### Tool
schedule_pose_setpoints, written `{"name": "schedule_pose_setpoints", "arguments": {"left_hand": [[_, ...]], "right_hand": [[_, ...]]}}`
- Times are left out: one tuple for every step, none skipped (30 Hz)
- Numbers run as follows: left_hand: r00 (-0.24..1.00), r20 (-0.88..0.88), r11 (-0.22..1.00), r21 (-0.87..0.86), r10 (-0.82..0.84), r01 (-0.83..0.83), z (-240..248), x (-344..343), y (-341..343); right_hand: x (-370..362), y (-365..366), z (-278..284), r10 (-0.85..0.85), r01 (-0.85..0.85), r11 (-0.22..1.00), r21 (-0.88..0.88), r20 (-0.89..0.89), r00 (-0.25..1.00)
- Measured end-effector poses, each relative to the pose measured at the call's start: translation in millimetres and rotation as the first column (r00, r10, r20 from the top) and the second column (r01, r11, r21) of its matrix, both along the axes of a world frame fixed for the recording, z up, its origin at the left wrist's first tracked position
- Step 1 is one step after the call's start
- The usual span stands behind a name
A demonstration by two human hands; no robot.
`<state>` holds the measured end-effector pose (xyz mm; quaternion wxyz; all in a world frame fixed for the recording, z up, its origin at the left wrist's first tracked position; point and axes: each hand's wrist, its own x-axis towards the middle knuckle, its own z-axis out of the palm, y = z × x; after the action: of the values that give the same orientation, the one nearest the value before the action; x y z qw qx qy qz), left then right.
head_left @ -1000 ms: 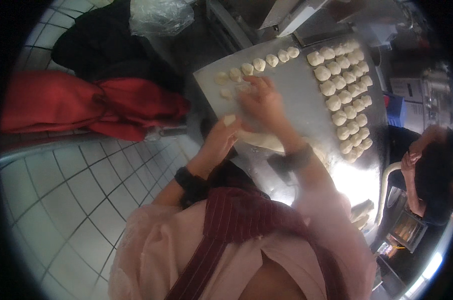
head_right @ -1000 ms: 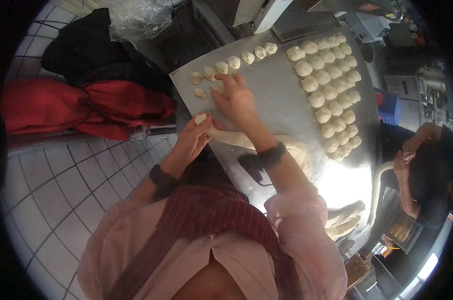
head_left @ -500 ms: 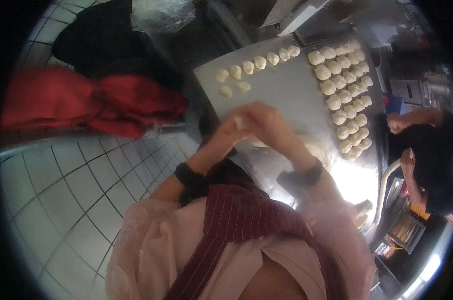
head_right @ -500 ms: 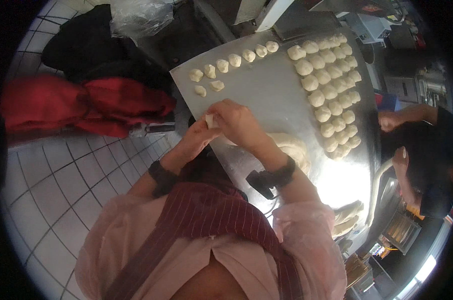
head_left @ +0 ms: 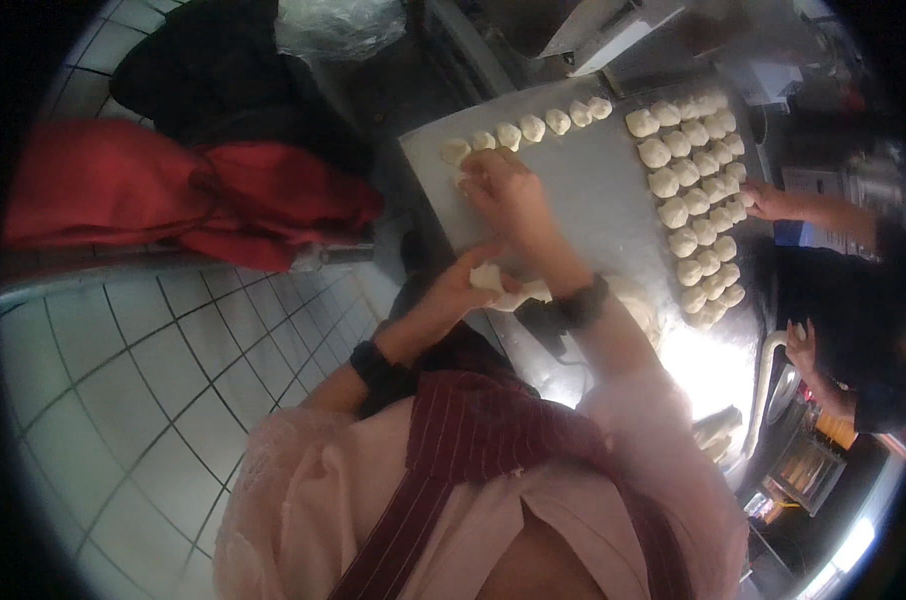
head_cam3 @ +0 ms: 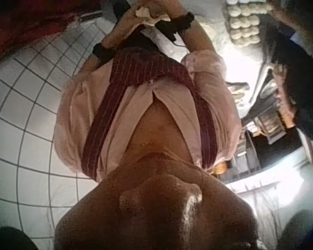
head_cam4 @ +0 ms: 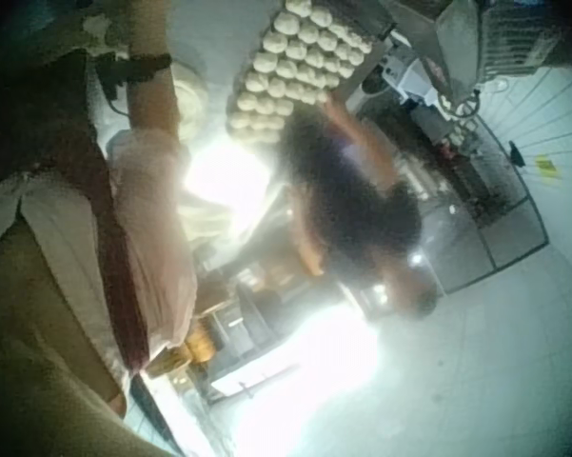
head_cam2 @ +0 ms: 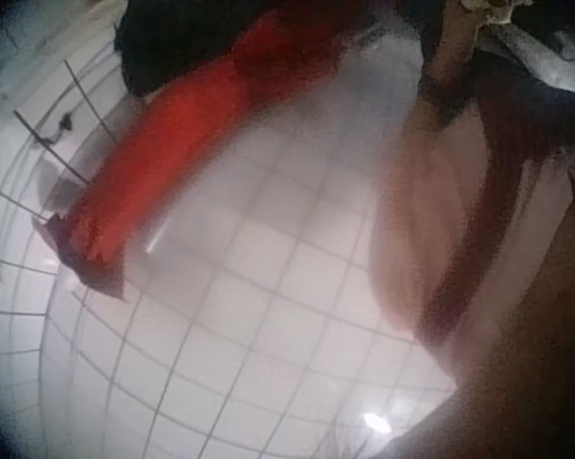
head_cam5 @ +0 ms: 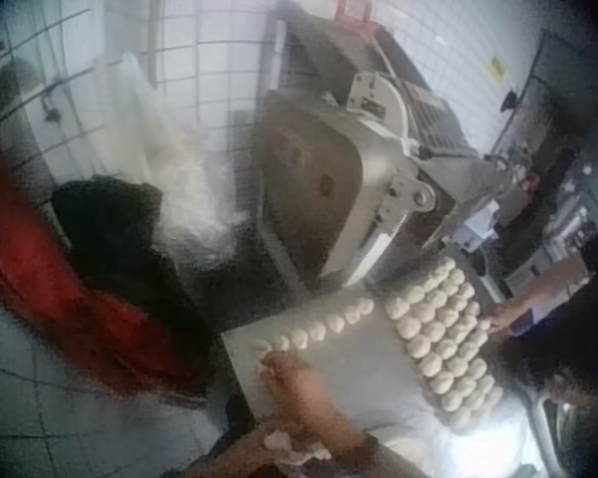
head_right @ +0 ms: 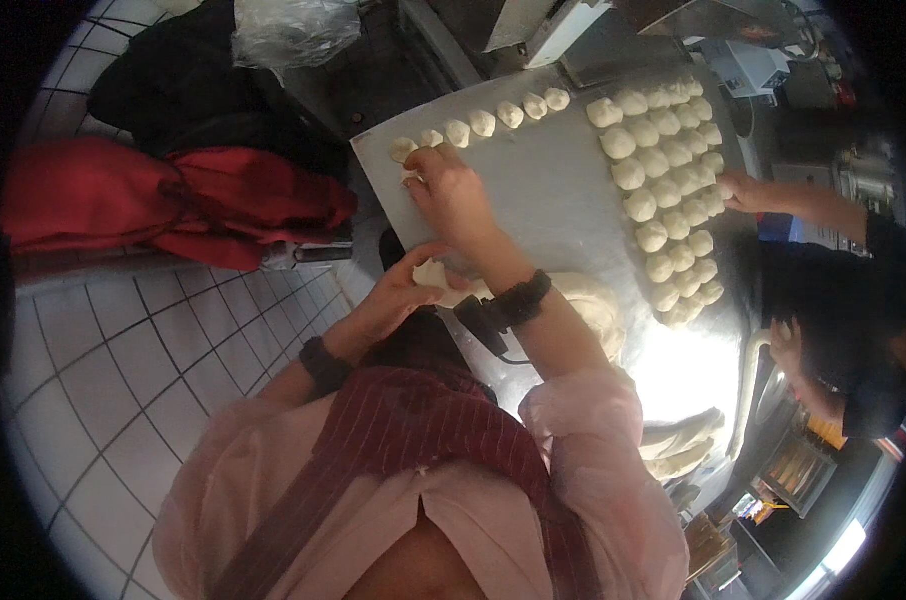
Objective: Cutting and portioning large strips of dough into small dough balls.
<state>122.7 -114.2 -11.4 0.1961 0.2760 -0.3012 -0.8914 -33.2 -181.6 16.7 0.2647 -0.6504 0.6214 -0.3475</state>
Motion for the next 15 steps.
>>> {"name": "schedule_pose_setpoints", "arguments": {"left_hand": [[1.000, -0.016, 1.000, 0.002, -0.007, 0.007, 0.2, -2.0, -1.3], [1.000, -0.027, 1.000, 0.005, -0.010, 0.010, 0.4, -0.8, -1.8], [1.000, -0.024, 1.000, 0.005, -0.005, 0.006, 0.5, 0.1, -1.9], [1.000, -0.028, 1.000, 0.017, 0.002, -0.001, 0.9, 0.7, -2.1], [0.999, -0.035, 0.999, 0.032, 0.005, -0.004, 1.3, 0.0, -1.7], [0.999, -0.037, 0.999, 0.033, 0.004, -0.003, 2.4, -0.7, -1.2], [1.000, -0.019, 0.997, 0.069, 0.020, -0.019, 4.1, -1.6, -0.8], [0.999, 0.001, 0.994, 0.102, 0.036, -0.036, 5.8, -2.5, -1.2], [1.000, -0.003, 0.994, 0.100, 0.031, -0.031, 5.3, -4.5, -1.6], [0.999, -0.022, 0.992, 0.120, 0.047, -0.044, 3.9, -7.3, -2.3], [0.997, -0.037, 0.988, 0.140, 0.070, -0.064, 3.9, -7.7, -4.3], [0.997, -0.038, 0.989, 0.137, 0.067, -0.062, 4.4, -8.6, -6.1], [0.996, -0.019, 0.981, 0.174, 0.090, -0.085, 5.2, -10.1, -8.1], [0.993, 0.008, 0.970, 0.212, 0.119, -0.118, 4.3, -9.1, -9.4], [0.993, 0.009, 0.970, 0.211, 0.122, -0.121, 2.1, -9.5, -10.9]], "right_hand": [[-1.8, -1.7, -7.0, -0.028, 0.026, 0.999, -0.034, -0.065, 0.997], [1.2, -3.4, -8.6, -0.053, 0.045, 0.997, -0.068, -0.122, 0.991], [3.4, -4.1, -9.9, -0.049, 0.041, 0.997, -0.068, -0.119, 0.992], [5.4, -4.5, -11.0, -0.080, 0.074, 0.996, -0.045, -0.146, 0.986], [6.0, -3.8, -11.2, -0.114, 0.112, 0.993, -0.022, -0.177, 0.978], [5.2, -2.6, -10.8, -0.115, 0.113, 0.993, -0.021, -0.179, 0.977], [3.1, -0.8, -9.8, -0.085, 0.090, 0.996, 0.017, -0.211, 0.974], [1.6, 0.4, -8.6, -0.054, 0.068, 0.996, 0.054, -0.241, 0.969], [0.1, 2.6, -7.3, -0.059, 0.073, 0.996, 0.052, -0.244, 0.968], [-1.9, 6.1, -5.6, -0.051, 0.059, 0.998, 0.027, -0.246, 0.968], [0.3, 7.9, -1.0, -0.037, 0.039, 0.999, 0.002, -0.243, 0.969], [-1.7, 11.0, 5.5, -0.040, 0.041, 0.999, -0.001, -0.244, 0.969], [-7.8, 15.6, 14.8, -0.068, 0.073, 0.997, 0.019, -0.167, 0.984], [-10.9, 20.6, 23.5, -0.090, 0.094, 0.995, 0.045, -0.084, 0.992], [-16.9, 28.4, 31.8, -0.088, 0.091, 0.995, 0.043, -0.082, 0.993]]}}
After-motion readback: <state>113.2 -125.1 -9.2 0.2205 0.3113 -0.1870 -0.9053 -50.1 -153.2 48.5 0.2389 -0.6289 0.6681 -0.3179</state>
